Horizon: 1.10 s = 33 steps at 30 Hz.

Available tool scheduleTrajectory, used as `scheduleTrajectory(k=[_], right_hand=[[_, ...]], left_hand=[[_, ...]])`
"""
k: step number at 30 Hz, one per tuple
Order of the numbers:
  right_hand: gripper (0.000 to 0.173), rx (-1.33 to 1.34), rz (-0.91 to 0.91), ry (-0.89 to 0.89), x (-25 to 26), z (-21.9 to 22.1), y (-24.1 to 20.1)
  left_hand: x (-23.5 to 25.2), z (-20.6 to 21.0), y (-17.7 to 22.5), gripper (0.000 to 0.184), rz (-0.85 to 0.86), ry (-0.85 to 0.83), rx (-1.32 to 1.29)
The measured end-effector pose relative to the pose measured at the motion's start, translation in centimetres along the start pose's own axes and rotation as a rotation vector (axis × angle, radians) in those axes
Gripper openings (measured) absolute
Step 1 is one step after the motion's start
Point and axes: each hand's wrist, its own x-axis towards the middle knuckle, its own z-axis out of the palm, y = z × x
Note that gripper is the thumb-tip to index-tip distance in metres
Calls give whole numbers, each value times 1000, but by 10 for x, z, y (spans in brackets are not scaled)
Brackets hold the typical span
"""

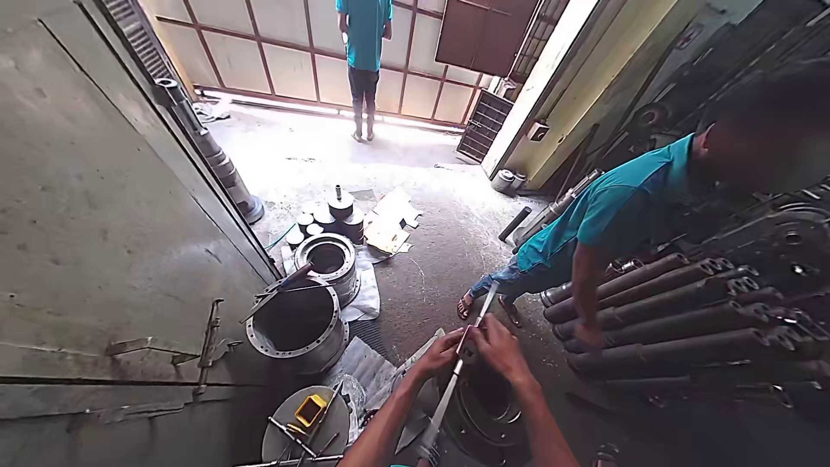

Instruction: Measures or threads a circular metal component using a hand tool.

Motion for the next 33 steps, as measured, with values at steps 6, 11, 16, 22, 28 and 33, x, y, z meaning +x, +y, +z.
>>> scheduleTrajectory(k=[6,11,16,22,28,33], right_hand=[[53,-10,-455,-350,-12,4,-19],[62,-314,-184,-532,-17,-37,-21],[65,-178,113,-167,24,-23,-3],[54,27,-476,-150,2,23,-41],[65,-315,1,-366,-17,-28,8],[61,31,-196,-187,27,-12,-35]], left_hand=[[-11,7,26,37,-38,72,133],[8,1,-4,36,82,-4,272],[6,6,20,39,-101,-54,446],[-20,3,39,36,-305,5,356],[14,0,6,37,-80,-120,552],[11,7,16,34,-110,-62,469]])
